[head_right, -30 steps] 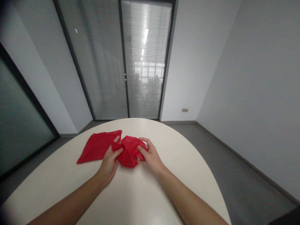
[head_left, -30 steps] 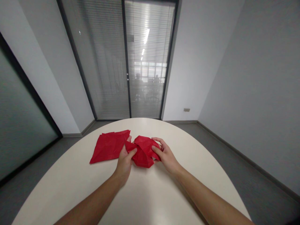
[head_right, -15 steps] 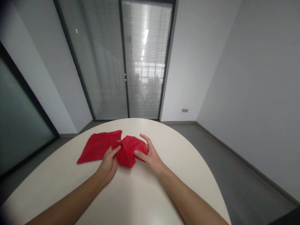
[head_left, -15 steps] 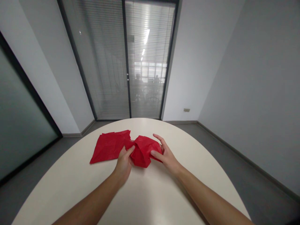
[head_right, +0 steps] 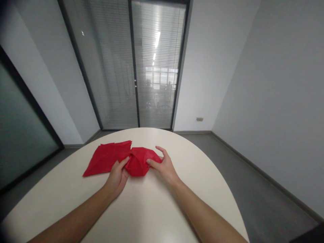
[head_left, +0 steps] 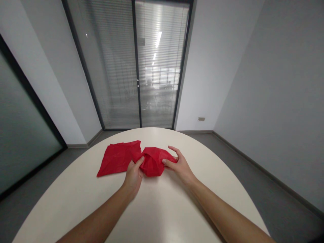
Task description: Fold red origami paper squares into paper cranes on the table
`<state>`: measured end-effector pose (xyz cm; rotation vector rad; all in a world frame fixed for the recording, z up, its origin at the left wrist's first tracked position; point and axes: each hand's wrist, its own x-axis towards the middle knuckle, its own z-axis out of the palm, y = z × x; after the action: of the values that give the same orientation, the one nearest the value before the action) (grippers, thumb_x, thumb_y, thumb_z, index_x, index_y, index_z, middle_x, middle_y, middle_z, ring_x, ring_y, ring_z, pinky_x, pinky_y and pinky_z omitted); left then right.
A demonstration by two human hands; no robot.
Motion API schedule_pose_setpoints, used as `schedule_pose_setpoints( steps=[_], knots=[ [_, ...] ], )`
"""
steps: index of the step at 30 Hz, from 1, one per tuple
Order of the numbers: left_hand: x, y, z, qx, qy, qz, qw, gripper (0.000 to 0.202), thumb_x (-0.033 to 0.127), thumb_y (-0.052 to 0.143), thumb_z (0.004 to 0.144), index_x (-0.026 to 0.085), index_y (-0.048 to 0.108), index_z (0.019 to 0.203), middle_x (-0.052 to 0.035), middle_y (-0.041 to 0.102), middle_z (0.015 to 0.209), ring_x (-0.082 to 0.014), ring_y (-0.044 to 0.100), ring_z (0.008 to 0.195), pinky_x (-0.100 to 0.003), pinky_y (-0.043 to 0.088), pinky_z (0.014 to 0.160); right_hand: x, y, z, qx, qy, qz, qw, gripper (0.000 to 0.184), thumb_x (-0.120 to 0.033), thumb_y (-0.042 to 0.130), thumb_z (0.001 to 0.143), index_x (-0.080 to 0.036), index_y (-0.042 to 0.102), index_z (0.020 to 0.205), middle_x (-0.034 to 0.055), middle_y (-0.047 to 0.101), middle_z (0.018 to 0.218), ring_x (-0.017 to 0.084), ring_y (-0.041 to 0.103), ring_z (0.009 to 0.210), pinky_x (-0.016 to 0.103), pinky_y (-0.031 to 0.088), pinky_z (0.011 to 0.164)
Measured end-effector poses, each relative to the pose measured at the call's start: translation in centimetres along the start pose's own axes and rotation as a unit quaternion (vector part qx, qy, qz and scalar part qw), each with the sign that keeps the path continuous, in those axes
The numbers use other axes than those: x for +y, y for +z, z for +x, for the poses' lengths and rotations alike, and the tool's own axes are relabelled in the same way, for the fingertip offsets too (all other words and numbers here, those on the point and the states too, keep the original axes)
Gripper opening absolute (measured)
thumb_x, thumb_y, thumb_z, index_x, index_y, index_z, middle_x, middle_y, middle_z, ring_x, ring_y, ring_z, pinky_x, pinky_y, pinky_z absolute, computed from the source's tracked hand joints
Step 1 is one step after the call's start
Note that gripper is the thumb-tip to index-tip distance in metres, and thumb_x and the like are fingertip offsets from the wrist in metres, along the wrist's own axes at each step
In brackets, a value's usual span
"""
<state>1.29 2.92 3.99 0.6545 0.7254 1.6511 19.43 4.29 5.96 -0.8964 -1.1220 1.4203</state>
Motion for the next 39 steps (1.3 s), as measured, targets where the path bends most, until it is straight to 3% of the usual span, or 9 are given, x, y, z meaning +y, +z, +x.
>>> schedule_pose_setpoints(
  steps=[9,13,17,23,28,32,36,39],
  knots=[
    [-0.1,0.0,0.0,-0.013,-0.008,-0.005,1.0,0.044,0.022,0.081,0.07,0.017,0.066,0.111,-0.01,0.073,0.117,-0.0296,0.064,0.116,-0.041,0.049,0.098,0.2,0.2,0.3,0.087,0.037,0.138,0.986,0.077,-0.028,0.089,0.067,-0.018,0.045,0.13,0.0061,0.076,0.094,0.019,0.074,0.084,0.032,0.061,0.082],
    [0.2,0.1,-0.1,-0.029,-0.033,-0.04,0.998,0.039,0.039,0.072,0.081,0.018,0.066,0.113,-0.0106,0.072,0.119,-0.0295,0.063,0.117,-0.042,0.05,0.097,0.1,0.4,0.1,0.068,0.03,0.16,0.984,0.075,-0.031,0.086,0.07,-0.019,0.046,0.132,0.0048,0.076,0.098,0.018,0.073,0.087,0.028,0.06,0.08],
    [0.9,0.1,-0.3,-0.03,-0.064,-0.069,0.995,0.049,0.055,0.053,0.09,0.02,0.062,0.124,-0.0124,0.069,0.124,-0.0301,0.062,0.119,-0.044,0.051,0.093,-0.2,0.6,-0.1,0.059,0.024,0.137,0.989,0.08,-0.037,0.086,0.071,-0.02,0.043,0.136,0.0047,0.075,0.096,0.019,0.073,0.085,0.03,0.059,0.076],
    [1.1,-0.1,-0.4,-0.018,-0.086,-0.069,0.994,0.044,0.052,0.051,0.091,0.018,0.063,0.116,-0.0122,0.071,0.115,-0.0275,0.066,0.106,-0.039,0.053,0.084,0.1,0.2,0.3,0.114,-0.039,0.085,0.989,0.088,-0.047,0.087,0.066,-0.021,0.043,0.138,-0.0054,0.067,0.069,0.017,0.069,0.07,0.026,0.054,0.067],
    [1.2,-0.1,-0.6,-0.021,-0.112,-0.051,0.992,0.048,0.057,0.05,0.09,0.02,0.062,0.118,-0.0112,0.071,0.112,-0.026,0.068,0.098,-0.035,0.053,0.075,0.5,-0.1,0.6,0.105,-0.049,0.075,0.99,0.089,-0.052,0.083,0.07,-0.025,0.039,0.142,-0.0043,0.067,0.076,0.018,0.068,0.074,0.028,0.053,0.068],
    [1.4,0.2,-0.9,-0.046,-0.129,-0.054,0.989,0.057,0.063,0.049,0.089,0.02,0.061,0.123,-0.0118,0.071,0.116,-0.0303,0.066,0.107,-0.038,0.053,0.079,0.6,-0.2,0.7,0.1,-0.069,0.045,0.992,0.092,-0.052,0.081,0.071,-0.023,0.035,0.144,-0.0054,0.065,0.072,0.017,0.064,0.067,0.028,0.051,0.065],
    [1.3,0.3,-0.7,-0.055,-0.128,-0.066,0.988,0.041,0.052,0.054,0.089,0.019,0.064,0.112,-0.0121,0.072,0.11,-0.0287,0.067,0.103,-0.041,0.053,0.085,0.7,-0.6,1.1,0.082,-0.066,0.028,0.994,0.096,-0.053,0.081,0.07,-0.02,0.032,0.145,-0.0065,0.061,0.068,0.015,0.059,0.061,0.026,0.048,0.06],
    [1.1,0.1,-0.3,-0.058,-0.106,-0.063,0.991,0.036,0.048,0.056,0.088,0.019,0.066,0.108,-0.0121,0.073,0.109,-0.0289,0.067,0.103,-0.044,0.052,0.09,0.8,-1.2,1.5,0.097,-0.055,-0.013,0.994,0.095,-0.054,0.079,0.07,-0.02,0.032,0.144,-0.004,0.062,0.078,0.013,0.057,0.059,0.026,0.047,0.057]
  ],
)
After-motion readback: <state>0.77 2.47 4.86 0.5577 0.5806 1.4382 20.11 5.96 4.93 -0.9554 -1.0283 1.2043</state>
